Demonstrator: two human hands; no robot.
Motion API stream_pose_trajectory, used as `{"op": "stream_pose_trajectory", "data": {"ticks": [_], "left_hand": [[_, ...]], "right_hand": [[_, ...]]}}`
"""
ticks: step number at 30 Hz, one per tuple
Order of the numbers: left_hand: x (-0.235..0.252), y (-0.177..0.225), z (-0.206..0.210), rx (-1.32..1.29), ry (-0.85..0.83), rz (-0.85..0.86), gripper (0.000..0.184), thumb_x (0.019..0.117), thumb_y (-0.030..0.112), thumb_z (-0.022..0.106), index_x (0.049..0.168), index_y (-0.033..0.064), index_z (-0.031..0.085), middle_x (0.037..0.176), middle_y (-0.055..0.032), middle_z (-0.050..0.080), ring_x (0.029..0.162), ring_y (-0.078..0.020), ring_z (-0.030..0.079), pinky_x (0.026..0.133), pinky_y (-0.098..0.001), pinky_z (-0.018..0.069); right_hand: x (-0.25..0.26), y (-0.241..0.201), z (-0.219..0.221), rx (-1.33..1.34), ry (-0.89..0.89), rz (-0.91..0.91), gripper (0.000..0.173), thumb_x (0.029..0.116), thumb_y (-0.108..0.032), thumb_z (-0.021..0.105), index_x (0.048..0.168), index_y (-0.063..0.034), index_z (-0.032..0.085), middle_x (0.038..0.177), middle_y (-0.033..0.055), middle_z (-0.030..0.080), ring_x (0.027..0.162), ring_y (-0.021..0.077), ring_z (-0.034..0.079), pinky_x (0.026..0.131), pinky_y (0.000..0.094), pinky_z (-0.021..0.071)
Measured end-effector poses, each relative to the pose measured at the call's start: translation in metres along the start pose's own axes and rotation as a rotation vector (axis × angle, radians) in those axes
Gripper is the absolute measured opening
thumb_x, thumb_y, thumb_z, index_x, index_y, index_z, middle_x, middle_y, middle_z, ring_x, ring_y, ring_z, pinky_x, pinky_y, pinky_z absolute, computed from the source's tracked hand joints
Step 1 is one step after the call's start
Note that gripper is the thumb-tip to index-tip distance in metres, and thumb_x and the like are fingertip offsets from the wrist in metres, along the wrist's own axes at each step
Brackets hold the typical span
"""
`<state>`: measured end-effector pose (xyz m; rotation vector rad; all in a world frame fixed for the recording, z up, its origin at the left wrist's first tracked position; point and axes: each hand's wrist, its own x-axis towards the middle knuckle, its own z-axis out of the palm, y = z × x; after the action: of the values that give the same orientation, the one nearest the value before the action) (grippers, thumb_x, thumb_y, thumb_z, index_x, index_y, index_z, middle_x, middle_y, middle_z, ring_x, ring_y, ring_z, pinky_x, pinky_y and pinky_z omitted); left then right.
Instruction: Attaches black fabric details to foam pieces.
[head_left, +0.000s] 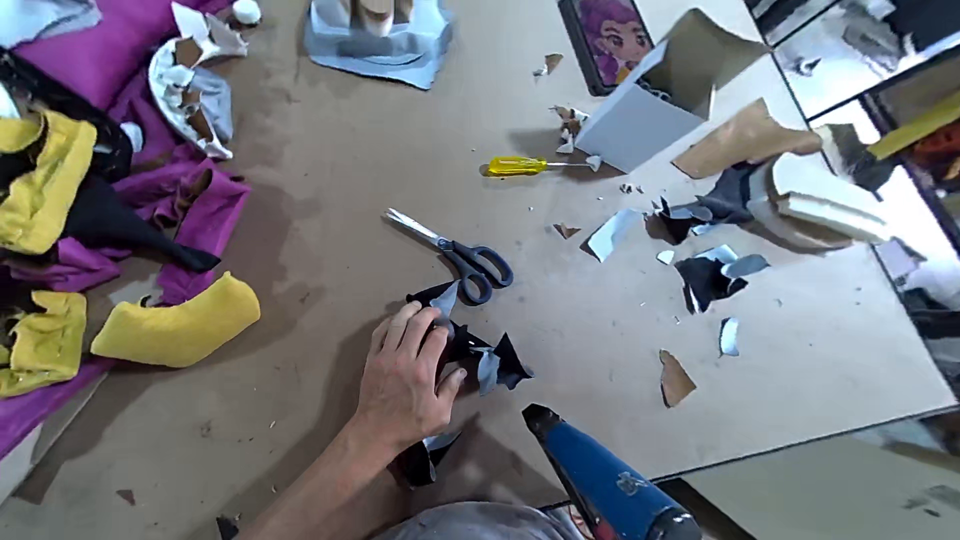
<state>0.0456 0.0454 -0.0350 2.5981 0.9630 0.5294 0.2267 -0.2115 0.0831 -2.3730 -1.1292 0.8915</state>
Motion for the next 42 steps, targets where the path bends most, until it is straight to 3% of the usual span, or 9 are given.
{"op": "stream_pose_trajectory", "data": {"ticks": [4,7,11,16,31,36,39,40,42], "left_hand": [[0.025,-0.020,0.003,-0.095,-0.143,0.243,0.021,0.0937,0.038,0.067,0.095,0.0182,0.075,0.156,-0.0030,0.050,0.155,-0.0313,0.029,0.121,-0.0712,0.0188],[0.036,-0.030,0.002,-0.179,-0.251,0.355,0.018,0.0951,0.027,0.061,0.088,0.0211,0.076,0.134,0.0059,0.066,0.140,-0.0212,0.050,0.119,-0.0718,0.0210],[0.050,-0.041,-0.002,-0.260,-0.246,0.364,0.023,0.0953,0.022,0.055,0.085,0.0172,0.076,0.117,0.0052,0.073,0.111,-0.0156,0.067,0.118,-0.0625,0.0287],[0.042,-0.043,0.010,-0.401,-0.142,0.295,0.023,0.0952,0.018,0.058,0.078,0.0127,0.072,0.117,0.0014,0.075,0.114,-0.0157,0.067,0.103,-0.0373,0.0502],[0.043,-0.048,0.012,-0.405,-0.119,0.324,0.022,0.0964,0.018,0.055,0.088,0.0137,0.075,0.114,0.0033,0.075,0.106,-0.0140,0.068,0.091,-0.0327,0.0541],[0.047,-0.045,0.001,-0.551,-0.129,0.133,0.019,0.0971,0.024,0.059,0.095,0.0167,0.077,0.113,0.0088,0.074,0.099,-0.0087,0.063,0.086,-0.0297,0.0523],[0.046,-0.037,-0.027,-1.017,-0.183,-0.205,0.009,0.0974,0.016,0.065,0.101,0.0119,0.073,0.098,0.0043,0.071,0.089,-0.0056,0.064,0.080,-0.0256,0.0544],[0.045,-0.032,-0.036,-1.200,-0.176,-0.278,0.004,0.0976,0.010,0.064,0.097,0.0088,0.068,0.087,0.0021,0.068,0.078,-0.0051,0.063,0.072,-0.0241,0.0549],[0.039,-0.017,-0.047,-1.525,-0.167,-0.324,0.013,0.0986,0.004,0.056,0.102,0.0098,0.067,0.085,0.0045,0.070,0.077,-0.0020,0.066,0.073,-0.0215,0.0565]], "right_hand": [[0.003,-0.006,0.006,0.100,-0.007,-0.095,0.036,0.0881,-0.023,0.070,0.113,0.0034,0.073,0.089,0.0170,0.076,0.078,0.0254,0.074,0.072,0.0481,0.0595],[0.010,-0.020,0.007,0.094,-0.033,-0.118,0.037,0.0868,-0.022,0.071,0.116,0.0001,0.073,0.087,0.0155,0.076,0.074,0.0246,0.074,0.068,0.0480,0.0589],[0.025,-0.039,0.009,0.065,-0.046,-0.134,0.040,0.0839,-0.020,0.072,0.119,-0.0007,0.073,0.086,0.0158,0.076,0.071,0.0264,0.073,0.064,0.0490,0.0578],[0.044,-0.063,0.013,0.012,-0.077,-0.112,0.042,0.0837,-0.025,0.073,0.119,-0.0019,0.073,0.085,0.0146,0.076,0.070,0.0261,0.073,0.061,0.0485,0.0574],[0.077,-0.100,0.027,-0.147,-0.119,-0.041,0.036,0.0832,-0.027,0.071,0.109,-0.0020,0.075,0.074,0.0101,0.073,0.063,0.0239,0.070,0.055,0.0479,0.0540],[0.043,-0.054,-0.001,-0.145,0.035,0.115,0.038,0.0911,-0.032,0.068,0.107,0.0026,0.068,0.079,0.0144,0.072,0.071,0.0290,0.071,0.063,0.0560,0.0562],[0.044,-0.026,-0.007,-0.290,0.189,0.129,0.045,0.0919,-0.030,0.065,0.121,0.0051,0.064,0.084,0.0208,0.071,0.074,0.0393,0.069,0.064,0.0629,0.0523],[0.049,-0.019,-0.005,-0.331,0.219,0.123,0.051,0.0911,-0.028,0.065,0.129,0.0054,0.061,0.089,0.0240,0.071,0.077,0.0439,0.070,0.066,0.0659,0.0513],[0.066,-0.001,-0.001,-0.367,0.227,0.097,0.062,0.0894,-0.028,0.066,0.141,0.0047,0.054,0.102,0.0294,0.071,0.086,0.0511,0.069,0.072,0.0718,0.0502]]}}
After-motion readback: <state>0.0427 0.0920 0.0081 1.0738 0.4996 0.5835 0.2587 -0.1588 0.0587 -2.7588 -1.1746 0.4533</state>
